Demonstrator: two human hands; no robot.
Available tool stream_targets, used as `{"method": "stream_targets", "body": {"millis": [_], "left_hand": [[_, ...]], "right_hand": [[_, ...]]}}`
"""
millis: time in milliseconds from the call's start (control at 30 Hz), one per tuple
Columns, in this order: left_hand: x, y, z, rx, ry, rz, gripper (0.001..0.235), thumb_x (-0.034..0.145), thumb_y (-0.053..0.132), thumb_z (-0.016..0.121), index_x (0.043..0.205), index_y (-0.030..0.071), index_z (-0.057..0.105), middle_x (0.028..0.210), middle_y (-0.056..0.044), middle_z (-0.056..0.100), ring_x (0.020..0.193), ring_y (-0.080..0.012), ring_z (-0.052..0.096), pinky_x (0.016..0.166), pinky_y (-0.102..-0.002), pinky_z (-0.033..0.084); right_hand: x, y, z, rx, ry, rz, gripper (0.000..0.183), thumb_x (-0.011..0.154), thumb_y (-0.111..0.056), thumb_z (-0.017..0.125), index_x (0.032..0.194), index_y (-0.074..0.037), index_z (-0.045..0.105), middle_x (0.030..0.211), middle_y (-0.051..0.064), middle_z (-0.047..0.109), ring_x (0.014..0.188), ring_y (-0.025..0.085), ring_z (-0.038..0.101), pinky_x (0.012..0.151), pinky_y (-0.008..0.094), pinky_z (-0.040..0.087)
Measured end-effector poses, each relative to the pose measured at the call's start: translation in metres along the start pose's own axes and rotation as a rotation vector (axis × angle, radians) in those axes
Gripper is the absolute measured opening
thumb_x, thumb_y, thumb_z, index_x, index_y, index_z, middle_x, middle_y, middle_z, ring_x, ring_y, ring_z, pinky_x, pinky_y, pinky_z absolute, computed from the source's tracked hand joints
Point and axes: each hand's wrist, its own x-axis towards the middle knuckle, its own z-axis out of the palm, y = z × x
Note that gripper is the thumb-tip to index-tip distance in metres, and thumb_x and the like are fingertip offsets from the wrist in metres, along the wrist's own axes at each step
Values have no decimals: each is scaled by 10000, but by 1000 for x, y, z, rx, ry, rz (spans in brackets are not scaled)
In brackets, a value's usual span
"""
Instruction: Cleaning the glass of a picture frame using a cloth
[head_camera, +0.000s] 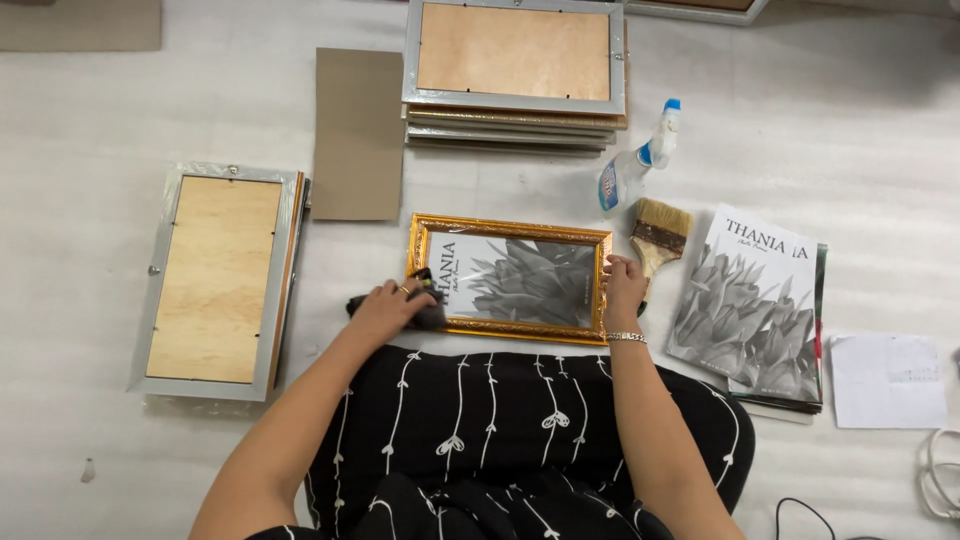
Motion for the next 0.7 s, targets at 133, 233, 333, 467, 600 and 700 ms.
{"method": "stream_targets", "body": {"millis": [133,233,333,467,600,700], "left_hand": [[10,-31,17,-5,53,-170,423,991,155,536,1361,344,457,1369,-33,462,1152,-364,591,901,-463,567],[13,-17,-5,-409,324,-494,453,960,212,653,1381,208,485,1292,-158,481,1090,-456,639,822,-501,617],[23,2,-10,-526,455,-709,490,999,171,624,1443,135,421,1310,-224,420,1117,-504,585,876,-566,575],[29,22,-13,-434,291,-851,607,1013,211,613,1559,120,364,1585,-204,217,1407,-452,251,1123,-590,311],[51,22,14,-293,862,-409,389,931,56,592,1315,2,560,1273,-232,565,1087,-421,618,859,-473,563],[45,44,30,-731,607,-428,592,925,109,604,1491,81,432,1388,-270,502,1209,-485,570,1000,-537,514]], "right_hand": [[5,11,-3,-26,4,11,184,915,-198,572,975,-164,742,693,6,649,578,83,607,486,182,467],[4,18,-5,-81,-3,-16,201,923,-190,556,1008,-126,726,734,-12,612,642,58,566,539,168,425],[31,54,-10,-295,4,-16,197,898,-279,618,1034,-248,756,800,5,686,663,140,625,568,287,528],[52,81,-16,-645,-18,-23,320,862,-382,685,1157,-261,725,1050,-7,694,1029,246,674,875,385,552],[37,73,-20,-721,-32,-40,487,858,-371,669,1302,-179,621,1207,93,617,1140,326,633,956,439,535],[10,54,-13,-856,-28,-164,552,920,-302,633,1409,-87,494,1331,194,533,1253,422,550,1066,540,452]]}}
